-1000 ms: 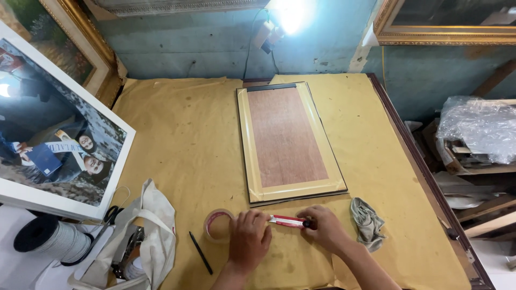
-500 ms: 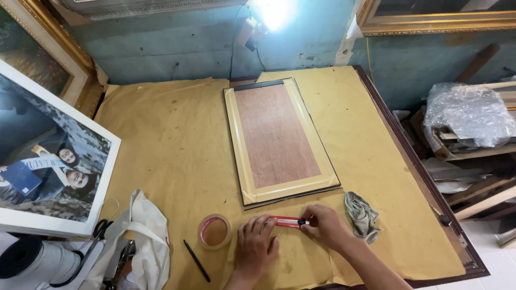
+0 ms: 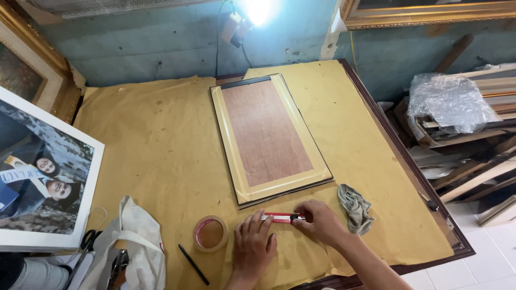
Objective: Applying adhesive tape to the back of a picture frame and trimming it with a utility knife to secure the backing.
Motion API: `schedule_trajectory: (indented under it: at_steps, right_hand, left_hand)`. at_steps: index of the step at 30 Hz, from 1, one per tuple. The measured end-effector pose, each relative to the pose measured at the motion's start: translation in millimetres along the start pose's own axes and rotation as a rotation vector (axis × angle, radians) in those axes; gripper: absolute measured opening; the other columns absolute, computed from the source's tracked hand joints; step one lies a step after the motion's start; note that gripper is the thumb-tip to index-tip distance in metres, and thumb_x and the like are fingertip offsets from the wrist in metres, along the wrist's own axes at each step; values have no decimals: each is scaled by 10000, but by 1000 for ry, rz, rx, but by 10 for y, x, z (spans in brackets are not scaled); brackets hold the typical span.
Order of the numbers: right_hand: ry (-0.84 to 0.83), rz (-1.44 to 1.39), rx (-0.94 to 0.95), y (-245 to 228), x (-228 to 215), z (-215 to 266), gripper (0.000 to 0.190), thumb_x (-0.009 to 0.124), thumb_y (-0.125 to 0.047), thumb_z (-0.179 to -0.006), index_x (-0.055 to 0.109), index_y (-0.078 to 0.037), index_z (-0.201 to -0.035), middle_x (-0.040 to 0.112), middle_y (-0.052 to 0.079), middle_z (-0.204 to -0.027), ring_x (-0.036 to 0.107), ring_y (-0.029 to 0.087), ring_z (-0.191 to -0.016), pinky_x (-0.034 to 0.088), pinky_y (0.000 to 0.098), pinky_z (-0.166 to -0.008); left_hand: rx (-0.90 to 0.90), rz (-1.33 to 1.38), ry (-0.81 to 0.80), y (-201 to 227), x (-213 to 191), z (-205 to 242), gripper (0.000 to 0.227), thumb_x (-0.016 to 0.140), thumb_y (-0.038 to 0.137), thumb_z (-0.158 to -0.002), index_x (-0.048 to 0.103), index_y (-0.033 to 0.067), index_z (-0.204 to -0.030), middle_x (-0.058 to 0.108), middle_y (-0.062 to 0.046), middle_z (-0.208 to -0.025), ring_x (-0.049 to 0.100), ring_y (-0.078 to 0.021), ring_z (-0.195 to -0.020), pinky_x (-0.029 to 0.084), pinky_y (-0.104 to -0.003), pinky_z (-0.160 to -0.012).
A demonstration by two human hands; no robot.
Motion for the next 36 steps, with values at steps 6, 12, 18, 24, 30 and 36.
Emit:
schedule_trajectory:
  at_steps: [6,12,18,24,30,36]
  right_hand:
    - [-35,68,142,-101,-6,52,199,628,-354,-737,637,-215,-879,585,-27,-846,534,125,-788,438,261,-714]
    - [-41,80,187,-77,19,51,211,592,-385,-739,635,-242,-888,571,-39,-857,514,119,-815,411,264,-723]
    - [-16,52,177,11,54,12,212,614,-379,-712,644,-242,-870,587,-43,-882,536,120,-846,428,271,-750]
    - [-2,62,186,3,54,24,195,603,-393,-704,635,-258,-841,569,-48,-860,518,121,-829,406,276,-743]
    - [-69,87,216,-31,41,31,186,590,-397,-726,612,-269,-859,547,-55,-878,507,109,-832,401,268,-742]
    - [-109,116,161,38,66,-65,167,599,-396,-709,611,-269,-818,549,-59,-827,498,113,-800,396,259,-698]
  left_hand:
    - [-3,62,-50,-29,18,2,422,597,264,-723,532,172,-1130,513,-49,-1175,462,-241,-1049,351,-422,-860]
    - [-16,64,-33,-35,22,2,429,600,277,-700,536,185,-1114,513,-39,-1176,464,-239,-1042,344,-420,-849]
    - [-12,27,-32,-29,47,22,435,616,280,-700,532,177,-1115,510,-36,-1178,466,-238,-1040,351,-414,-856]
    - [-16,58,-39,-29,33,15,411,600,260,-709,537,170,-1105,517,-43,-1172,467,-245,-1040,349,-422,-857]
    - [-11,61,-39,-14,8,-3,415,609,258,-695,530,173,-1094,507,-40,-1177,461,-237,-1045,347,-412,-841]
    - [-18,47,-70,-4,19,-4,403,611,250,-708,523,167,-1092,507,-49,-1170,465,-248,-1043,348,-415,-858]
Point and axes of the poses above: each hand's wrist, its own z-axis away from the middle knuckle, its own x-axis out of the palm, y = z × x, the point moved 7 cm from there along -z, towards the middle knuckle
